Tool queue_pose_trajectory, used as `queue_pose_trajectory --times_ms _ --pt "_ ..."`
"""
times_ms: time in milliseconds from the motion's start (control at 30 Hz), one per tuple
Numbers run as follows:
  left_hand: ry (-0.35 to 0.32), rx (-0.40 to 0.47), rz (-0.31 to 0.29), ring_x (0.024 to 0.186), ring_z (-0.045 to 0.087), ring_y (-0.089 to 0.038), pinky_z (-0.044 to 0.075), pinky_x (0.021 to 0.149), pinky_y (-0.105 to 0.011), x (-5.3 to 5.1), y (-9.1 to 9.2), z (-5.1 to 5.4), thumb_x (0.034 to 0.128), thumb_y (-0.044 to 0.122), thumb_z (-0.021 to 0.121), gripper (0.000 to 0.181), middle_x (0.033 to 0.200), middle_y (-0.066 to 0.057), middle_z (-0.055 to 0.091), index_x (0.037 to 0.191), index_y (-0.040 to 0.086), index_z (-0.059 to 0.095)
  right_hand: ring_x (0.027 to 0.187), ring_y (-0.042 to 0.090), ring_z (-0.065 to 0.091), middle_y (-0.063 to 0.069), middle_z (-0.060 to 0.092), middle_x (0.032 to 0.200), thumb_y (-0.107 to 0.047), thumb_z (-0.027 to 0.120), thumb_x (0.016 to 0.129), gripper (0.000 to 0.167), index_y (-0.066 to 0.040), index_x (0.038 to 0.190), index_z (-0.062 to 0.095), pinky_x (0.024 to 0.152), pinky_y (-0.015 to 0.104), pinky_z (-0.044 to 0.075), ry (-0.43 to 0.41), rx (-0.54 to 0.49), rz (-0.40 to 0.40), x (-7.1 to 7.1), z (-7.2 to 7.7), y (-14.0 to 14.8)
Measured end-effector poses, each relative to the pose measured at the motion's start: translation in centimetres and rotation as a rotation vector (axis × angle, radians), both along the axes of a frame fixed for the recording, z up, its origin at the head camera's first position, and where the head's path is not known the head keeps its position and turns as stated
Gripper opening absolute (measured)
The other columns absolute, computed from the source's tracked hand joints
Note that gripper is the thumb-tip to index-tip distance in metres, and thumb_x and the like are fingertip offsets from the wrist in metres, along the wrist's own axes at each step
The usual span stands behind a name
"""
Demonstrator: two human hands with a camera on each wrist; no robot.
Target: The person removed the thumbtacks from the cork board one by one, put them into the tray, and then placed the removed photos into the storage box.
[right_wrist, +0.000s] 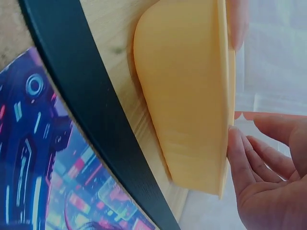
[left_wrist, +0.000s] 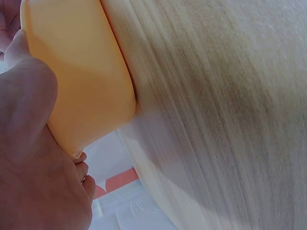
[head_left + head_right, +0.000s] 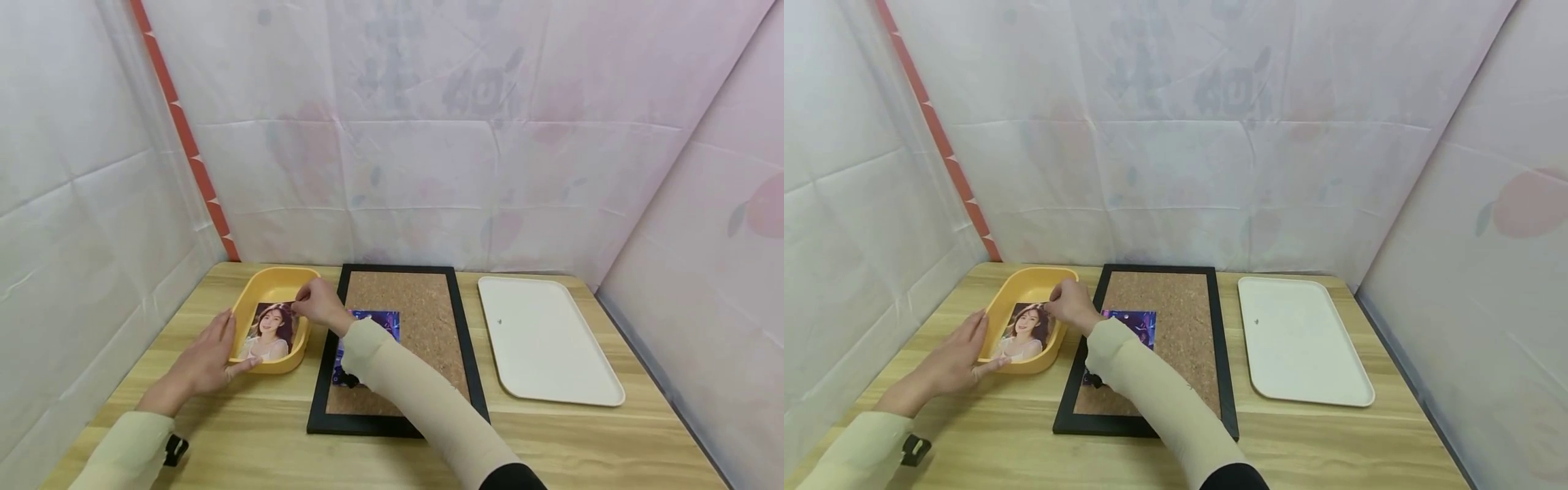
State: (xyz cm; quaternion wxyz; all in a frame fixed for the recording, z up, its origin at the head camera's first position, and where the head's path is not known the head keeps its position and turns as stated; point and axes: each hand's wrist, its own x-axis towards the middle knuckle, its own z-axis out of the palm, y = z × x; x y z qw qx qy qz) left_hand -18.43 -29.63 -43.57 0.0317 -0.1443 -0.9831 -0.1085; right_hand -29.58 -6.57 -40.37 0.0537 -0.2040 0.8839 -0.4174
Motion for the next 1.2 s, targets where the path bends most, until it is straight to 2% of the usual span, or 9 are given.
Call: queue_pose_trajectory --times_ms 233,567,800,1000,1200 --pt "-0.012 0.000 0.004 0.144 0.022 -0.059 0.026 0.115 -0.068 0.0 0.1 0.0 0.0937 0.056 0.068 0.110 0.156 -0.044 0.019 0.148 -0.027 0.020 0.082 0.009 0.062 0.003 0.073 0.098 -0.016 0.074 0.095 0.020 -0.003 0.110 0.077 0.070 0.020 0.051 0.050 0.037 0.093 0.1 0.4 0.9" --pt "-0.010 0.005 0.004 0.144 0.020 -0.060 0.025 0.114 -0.070 -0.6 -0.2 0.1 0.0945 0.059 0.064 0.111 0.156 -0.045 0.016 0.149 -0.025 0.017 0.087 0.009 0.061 0.004 0.072 0.105 -0.020 0.074 0.096 0.019 -0.007 0.111 0.075 0.074 0.019 0.051 0.077 0.060 0.191 0.3 1.4 2.0" --pt "0.012 0.032 -0.002 0.145 0.019 -0.059 0.024 0.114 -0.070 -0.9 -0.5 -0.9 0.0944 0.067 0.059 0.114 0.158 -0.043 0.015 0.151 -0.023 0.017 0.093 0.013 0.065 0.009 0.072 0.113 -0.021 0.076 0.094 0.022 -0.007 0.112 0.074 0.080 0.021 0.053 0.101 0.079 0.208 0.5 1.4 3.0" --pt "0.018 0.040 -0.003 0.144 0.021 -0.060 0.025 0.114 -0.070 -0.4 -0.2 -0.5 0.0934 0.061 0.064 0.112 0.156 -0.045 0.017 0.149 -0.025 0.019 0.105 0.022 0.066 0.010 0.071 0.117 -0.021 0.075 0.094 0.030 -0.005 0.118 0.072 0.087 0.024 0.053 0.089 0.085 0.207 0.6 1.4 4.2" --pt "-0.033 0.018 0.012 0.144 0.019 -0.060 0.023 0.115 -0.069 -0.1 -0.2 0.1 0.0934 0.060 0.065 0.112 0.157 -0.044 0.016 0.148 -0.026 0.019 0.110 0.025 0.065 0.010 0.069 0.118 -0.019 0.074 0.095 0.032 -0.003 0.122 0.069 0.090 0.026 0.053 0.082 0.095 0.207 0.5 1.6 5.3"
